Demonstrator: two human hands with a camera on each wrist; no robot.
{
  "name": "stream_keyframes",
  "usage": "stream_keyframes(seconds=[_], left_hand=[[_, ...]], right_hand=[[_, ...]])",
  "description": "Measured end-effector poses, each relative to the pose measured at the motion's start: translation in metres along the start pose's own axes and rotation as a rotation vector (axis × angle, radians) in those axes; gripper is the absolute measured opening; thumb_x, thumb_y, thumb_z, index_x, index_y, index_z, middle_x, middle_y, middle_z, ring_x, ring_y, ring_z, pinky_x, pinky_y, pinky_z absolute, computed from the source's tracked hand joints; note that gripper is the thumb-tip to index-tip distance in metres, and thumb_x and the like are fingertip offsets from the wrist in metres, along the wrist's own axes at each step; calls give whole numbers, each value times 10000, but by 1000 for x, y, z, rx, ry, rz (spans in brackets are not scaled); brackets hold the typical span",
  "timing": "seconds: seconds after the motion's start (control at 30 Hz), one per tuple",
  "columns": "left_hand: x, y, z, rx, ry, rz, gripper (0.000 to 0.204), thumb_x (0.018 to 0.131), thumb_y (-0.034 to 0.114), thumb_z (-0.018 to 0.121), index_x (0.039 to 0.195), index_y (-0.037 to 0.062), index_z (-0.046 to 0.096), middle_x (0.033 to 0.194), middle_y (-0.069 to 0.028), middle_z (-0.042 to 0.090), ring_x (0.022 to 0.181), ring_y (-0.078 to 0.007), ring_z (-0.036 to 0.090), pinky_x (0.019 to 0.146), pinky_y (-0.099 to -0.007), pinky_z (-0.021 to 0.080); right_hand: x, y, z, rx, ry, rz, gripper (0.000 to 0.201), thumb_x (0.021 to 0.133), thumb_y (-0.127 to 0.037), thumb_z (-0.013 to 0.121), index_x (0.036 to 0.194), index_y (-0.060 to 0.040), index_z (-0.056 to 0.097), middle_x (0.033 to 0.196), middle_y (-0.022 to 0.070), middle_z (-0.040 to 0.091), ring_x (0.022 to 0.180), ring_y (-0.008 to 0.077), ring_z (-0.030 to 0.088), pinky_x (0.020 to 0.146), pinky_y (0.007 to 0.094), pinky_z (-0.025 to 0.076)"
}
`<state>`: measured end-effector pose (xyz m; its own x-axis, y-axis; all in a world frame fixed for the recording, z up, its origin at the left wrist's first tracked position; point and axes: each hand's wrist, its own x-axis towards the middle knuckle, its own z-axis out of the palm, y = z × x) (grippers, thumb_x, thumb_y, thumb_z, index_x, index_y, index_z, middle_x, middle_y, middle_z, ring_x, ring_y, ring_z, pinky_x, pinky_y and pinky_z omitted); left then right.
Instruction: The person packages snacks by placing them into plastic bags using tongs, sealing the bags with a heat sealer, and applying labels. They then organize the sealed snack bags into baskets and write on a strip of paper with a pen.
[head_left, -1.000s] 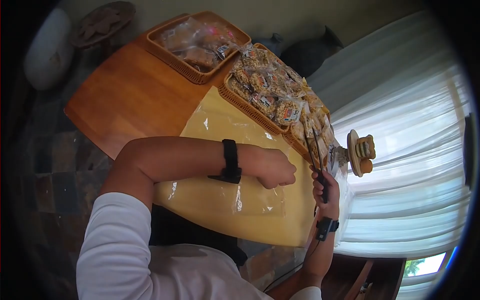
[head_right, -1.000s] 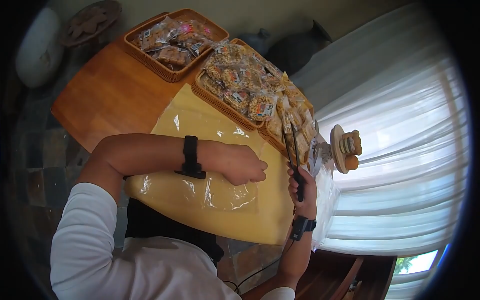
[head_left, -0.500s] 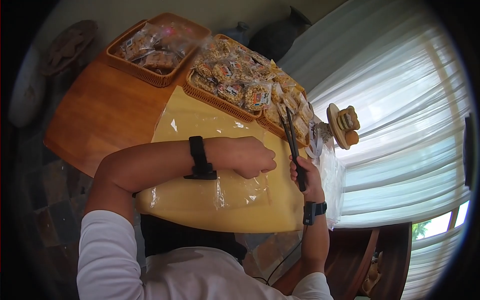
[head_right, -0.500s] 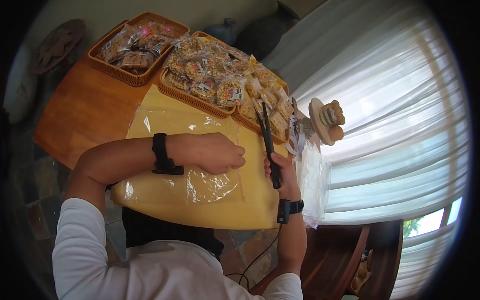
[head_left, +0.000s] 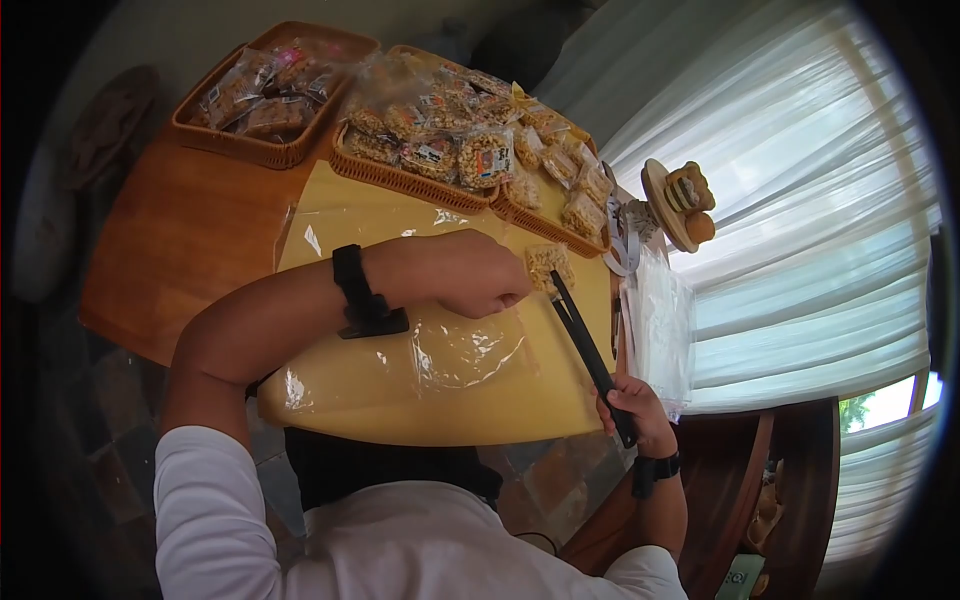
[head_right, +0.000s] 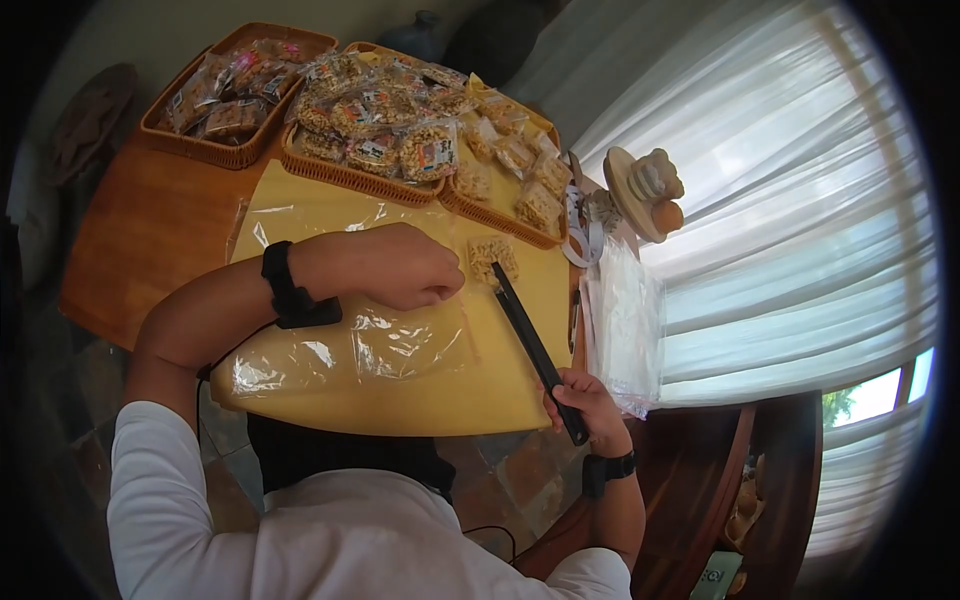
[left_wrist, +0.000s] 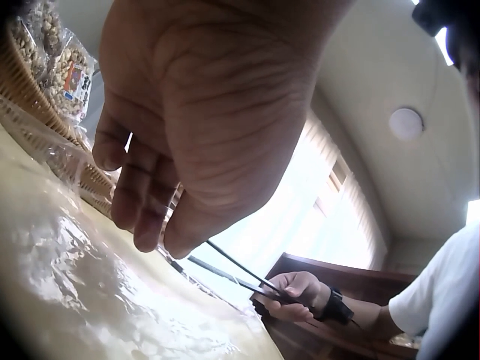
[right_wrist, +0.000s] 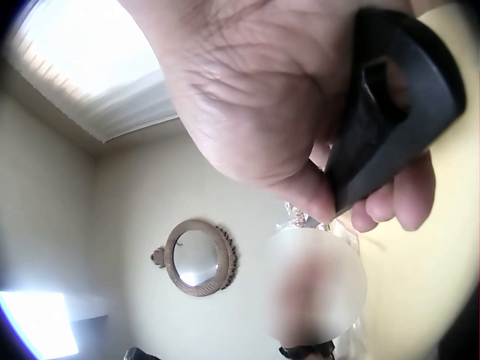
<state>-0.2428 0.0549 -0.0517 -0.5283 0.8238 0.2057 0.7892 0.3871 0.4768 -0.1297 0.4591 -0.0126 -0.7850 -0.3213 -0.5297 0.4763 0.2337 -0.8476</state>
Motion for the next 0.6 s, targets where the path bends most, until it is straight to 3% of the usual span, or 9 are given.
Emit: stream_keyframes(seconds=[0.17, 0.27, 0.33, 0.37, 0.6], left_hand=[[-2, 2, -6, -24, 15, 30, 53, 905, 161, 648, 907, 119, 681, 952, -64, 694, 898, -321, 696, 768, -466, 540], [-5, 11, -13, -69, -5, 47, 47, 890, 161, 668, 884, 116, 681, 932, -62, 691, 888, -315, 696, 759, -463, 537], [-3, 15, -14, -88, -21, 60, 50, 885, 162, 676, 874, 114, 682, 923, -64, 689, 884, -314, 696, 754, -461, 535], [-2, 16, -14, -85, -28, 62, 50, 880, 159, 683, 868, 111, 682, 919, -66, 688, 882, -317, 696, 752, -461, 534], [-1, 13, -10, -67, 4, 62, 57, 876, 160, 706, 868, 106, 691, 914, -71, 692, 875, -328, 695, 752, -460, 532]], right_hand=[[-23, -2, -12, -100, -103, 80, 321, 1009, -237, 718, 1181, 32, 695, 766, 73, 661, 611, 155, 644, 595, 288, 532], [-8, -14, -12, -164, -230, 160, 280, 1026, -190, 693, 1195, 33, 693, 806, 62, 683, 677, 140, 662, 649, 275, 533], [8, -23, -4, -360, -349, 127, 233, 1046, -140, 663, 1202, 32, 691, 869, 44, 711, 751, 111, 673, 695, 261, 537], [14, -30, 1, -412, -341, 169, 194, 1055, -109, 655, 1189, 26, 694, 918, 26, 729, 808, 88, 678, 736, 253, 541], [38, -37, 4, -517, -269, 143, 141, 1043, -58, 681, 1158, 16, 710, 911, 8, 728, 790, 71, 660, 722, 246, 534]])
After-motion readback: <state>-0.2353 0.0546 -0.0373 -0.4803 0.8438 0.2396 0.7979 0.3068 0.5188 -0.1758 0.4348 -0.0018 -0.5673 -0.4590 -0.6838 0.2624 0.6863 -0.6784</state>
